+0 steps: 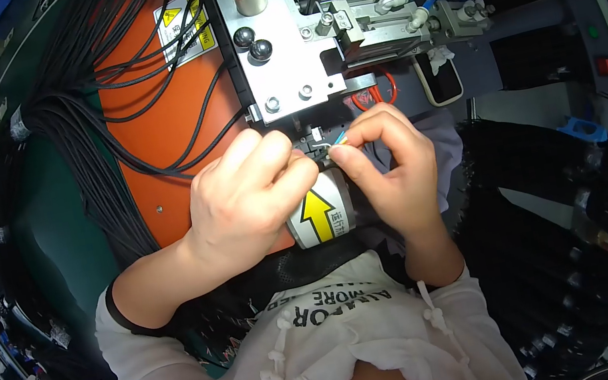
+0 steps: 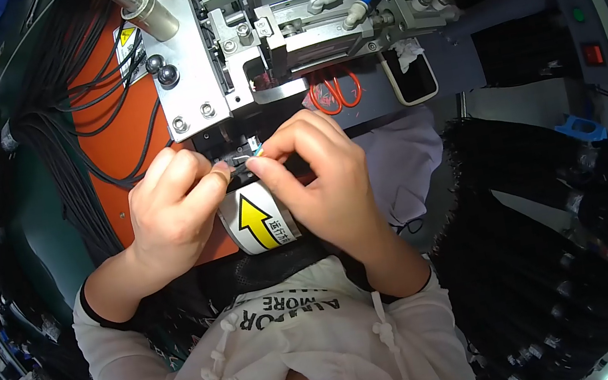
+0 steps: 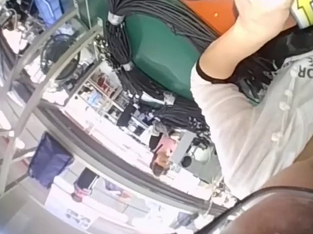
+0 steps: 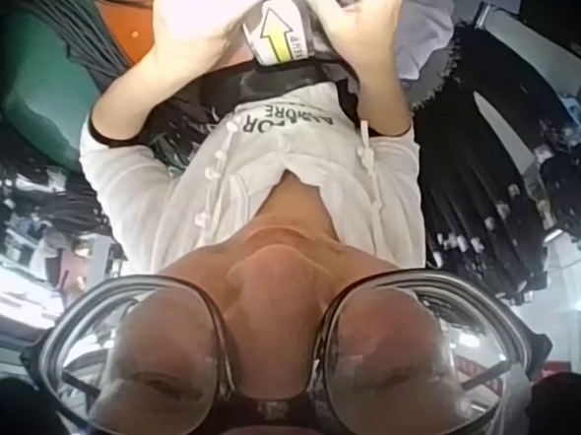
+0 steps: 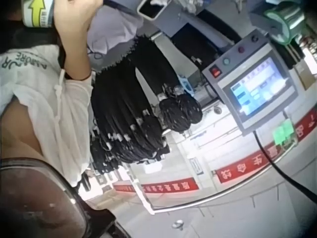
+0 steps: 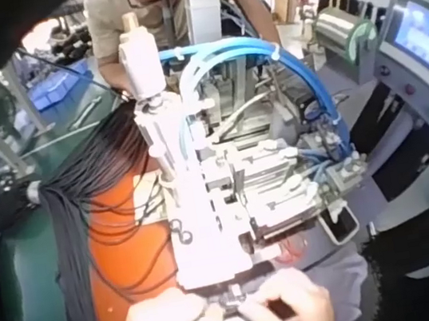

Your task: The person picks up a wire harness, inserts individual wires into a machine, and pulls on them by hand after processing. The person then removes the harness and sets it aside.

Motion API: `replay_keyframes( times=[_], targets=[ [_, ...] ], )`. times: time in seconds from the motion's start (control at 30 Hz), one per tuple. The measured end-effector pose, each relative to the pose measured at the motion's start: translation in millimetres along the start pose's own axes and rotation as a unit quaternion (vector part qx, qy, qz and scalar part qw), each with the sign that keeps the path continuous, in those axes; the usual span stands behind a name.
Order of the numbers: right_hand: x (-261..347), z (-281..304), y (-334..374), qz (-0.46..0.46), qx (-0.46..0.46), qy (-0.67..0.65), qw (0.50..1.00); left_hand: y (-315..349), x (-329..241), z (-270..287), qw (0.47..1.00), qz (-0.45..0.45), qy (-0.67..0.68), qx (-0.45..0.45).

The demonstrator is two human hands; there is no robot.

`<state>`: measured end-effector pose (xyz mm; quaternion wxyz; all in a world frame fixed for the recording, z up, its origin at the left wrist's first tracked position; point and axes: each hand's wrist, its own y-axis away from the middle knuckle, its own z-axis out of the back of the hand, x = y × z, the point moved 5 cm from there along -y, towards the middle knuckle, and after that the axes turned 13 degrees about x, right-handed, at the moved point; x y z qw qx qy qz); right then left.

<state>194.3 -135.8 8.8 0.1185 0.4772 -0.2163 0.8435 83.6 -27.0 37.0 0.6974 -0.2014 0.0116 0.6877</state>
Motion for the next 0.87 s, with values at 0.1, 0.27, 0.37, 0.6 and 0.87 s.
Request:
replay_keyframes(
  times=[0.1,0.27,0.37,0.6,0.87],
  targets=[
    [-20.6,-2.2,4.3,-0.134,0.077,-0.23,0.961,1.8,-0.5,-3.7,1.0,-0.005,0.013,-0.003],
    [-32.2,-6.3,2.6,-0.14,0.064,-0.292,0.944,2.9,-7.8,-5.9,1.0,-0.013,-0.01,0.012],
    [-28.6,-5.5,-3.7,-0.08,0.042,-0.095,0.991,1.8,-9.0,-8.9,0.999,-0.011,-0.043,0.032],
    [-16.4,-14.3,-7.3,-0.041,0.025,0.102,0.994,2.8,-8.7,-14.0,0.992,0.024,-0.1,0.069],
    [-25.7,-18.0,-7.9,0.027,-0.027,0.089,0.995,1.6,-9.4,-16.0,0.991,0.033,-0.094,0.088]
  ],
)
